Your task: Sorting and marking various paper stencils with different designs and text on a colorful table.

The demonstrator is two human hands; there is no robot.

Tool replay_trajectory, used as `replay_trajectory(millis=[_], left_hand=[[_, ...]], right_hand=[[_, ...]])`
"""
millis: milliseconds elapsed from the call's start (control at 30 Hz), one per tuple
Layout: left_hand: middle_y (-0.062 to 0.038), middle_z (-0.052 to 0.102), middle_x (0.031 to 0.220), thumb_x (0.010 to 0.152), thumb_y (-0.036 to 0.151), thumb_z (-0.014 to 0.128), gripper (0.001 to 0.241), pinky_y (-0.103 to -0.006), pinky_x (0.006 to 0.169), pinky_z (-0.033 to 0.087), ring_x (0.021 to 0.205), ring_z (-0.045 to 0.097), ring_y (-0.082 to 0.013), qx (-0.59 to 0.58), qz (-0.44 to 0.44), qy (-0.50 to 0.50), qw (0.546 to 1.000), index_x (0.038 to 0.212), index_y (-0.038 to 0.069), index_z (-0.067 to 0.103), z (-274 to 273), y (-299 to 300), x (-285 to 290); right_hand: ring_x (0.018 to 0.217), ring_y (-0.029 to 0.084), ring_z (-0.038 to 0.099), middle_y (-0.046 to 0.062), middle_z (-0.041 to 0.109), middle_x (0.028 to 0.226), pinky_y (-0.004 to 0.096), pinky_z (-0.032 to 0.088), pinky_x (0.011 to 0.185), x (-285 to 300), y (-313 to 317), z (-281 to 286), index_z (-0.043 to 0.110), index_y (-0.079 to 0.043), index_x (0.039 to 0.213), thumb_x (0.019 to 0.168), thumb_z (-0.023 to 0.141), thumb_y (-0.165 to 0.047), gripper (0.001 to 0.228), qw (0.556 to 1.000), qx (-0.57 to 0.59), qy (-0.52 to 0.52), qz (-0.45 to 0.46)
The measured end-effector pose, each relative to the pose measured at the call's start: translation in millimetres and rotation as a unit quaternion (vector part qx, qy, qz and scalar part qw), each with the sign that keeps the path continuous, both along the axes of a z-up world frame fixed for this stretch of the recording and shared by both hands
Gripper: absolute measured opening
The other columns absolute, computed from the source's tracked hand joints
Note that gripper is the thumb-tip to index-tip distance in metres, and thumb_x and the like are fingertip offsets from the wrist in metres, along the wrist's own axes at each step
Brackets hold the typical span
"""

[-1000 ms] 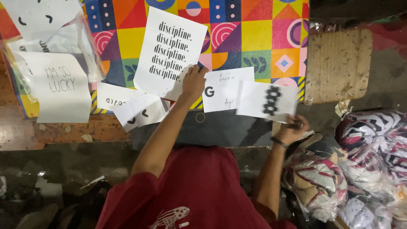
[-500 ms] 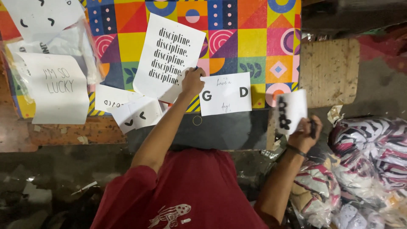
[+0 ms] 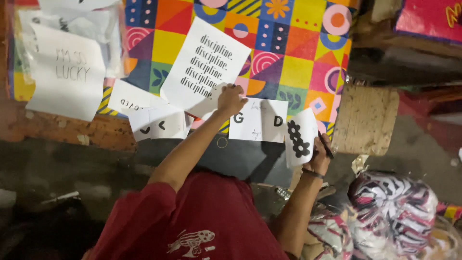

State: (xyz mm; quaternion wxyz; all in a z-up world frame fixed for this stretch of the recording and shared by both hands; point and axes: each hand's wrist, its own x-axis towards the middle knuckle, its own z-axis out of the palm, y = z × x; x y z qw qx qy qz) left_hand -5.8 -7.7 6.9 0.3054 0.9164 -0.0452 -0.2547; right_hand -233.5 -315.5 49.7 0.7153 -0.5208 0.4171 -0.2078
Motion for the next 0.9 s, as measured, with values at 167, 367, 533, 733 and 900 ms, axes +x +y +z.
replay_trajectory(millis=[167,367,533,733,900], left_hand=[[-0.016,0.069,0.113,0.089,0.058,0.072,0.051,-0.0616,0.101,0.047,0.116,0.063,-0.0401,-0.200,-0.028,-0.154,0.967,0.113,0.013,0.072,116.8,-25.4,-25.6],[-0.011,0.055,0.145,0.101,0.065,0.054,0.061,-0.0755,0.118,0.002,0.149,0.038,-0.0347,-0.374,-0.120,0.042,0.919,0.141,0.019,0.058,176.6,-37.3,-51.0],[-0.030,0.058,0.134,0.092,0.043,0.074,0.066,-0.0625,0.112,0.036,0.135,0.050,-0.0492,-0.417,-0.044,0.209,0.884,0.144,0.009,0.052,146.7,-6.3,-67.6],[-0.014,0.071,0.102,0.076,0.032,0.088,0.061,-0.0397,0.081,0.062,0.096,0.073,-0.0292,-0.265,0.116,0.157,0.944,0.129,0.017,0.062,20.4,9.6,-79.8],[-0.013,0.075,0.101,0.079,0.033,0.082,0.039,-0.0475,0.084,0.057,0.105,0.072,-0.0340,-0.160,0.119,0.095,0.975,0.108,0.015,0.063,14.6,8.6,-75.1]], right_hand=[[0.103,0.028,0.074,0.012,0.070,0.108,0.045,0.064,0.090,16.2,32.2,65.7,0.062,-0.014,0.115,0.093,0.070,-0.009,0.024,0.987,0.124,-0.092,0.051],[0.096,0.019,0.066,0.004,0.060,0.099,0.033,0.060,0.086,18.8,18.7,30.7,0.060,-0.012,0.112,0.087,0.076,-0.003,0.031,0.990,0.017,-0.071,0.119],[0.103,0.017,0.066,0.005,0.061,0.110,0.033,0.056,0.092,44.6,33.4,-13.1,0.064,-0.009,0.114,0.082,0.083,0.006,0.040,0.976,-0.138,-0.068,0.157],[0.088,0.022,0.068,0.008,0.070,0.097,0.035,0.056,0.080,109.6,56.4,-40.7,0.066,-0.011,0.111,0.081,0.089,0.000,0.039,0.937,-0.247,-0.009,0.248],[0.094,0.030,0.072,0.004,0.077,0.096,0.040,0.057,0.078,144.8,75.4,-42.0,0.070,-0.023,0.106,0.080,0.089,-0.016,0.033,0.864,-0.397,0.110,0.290]])
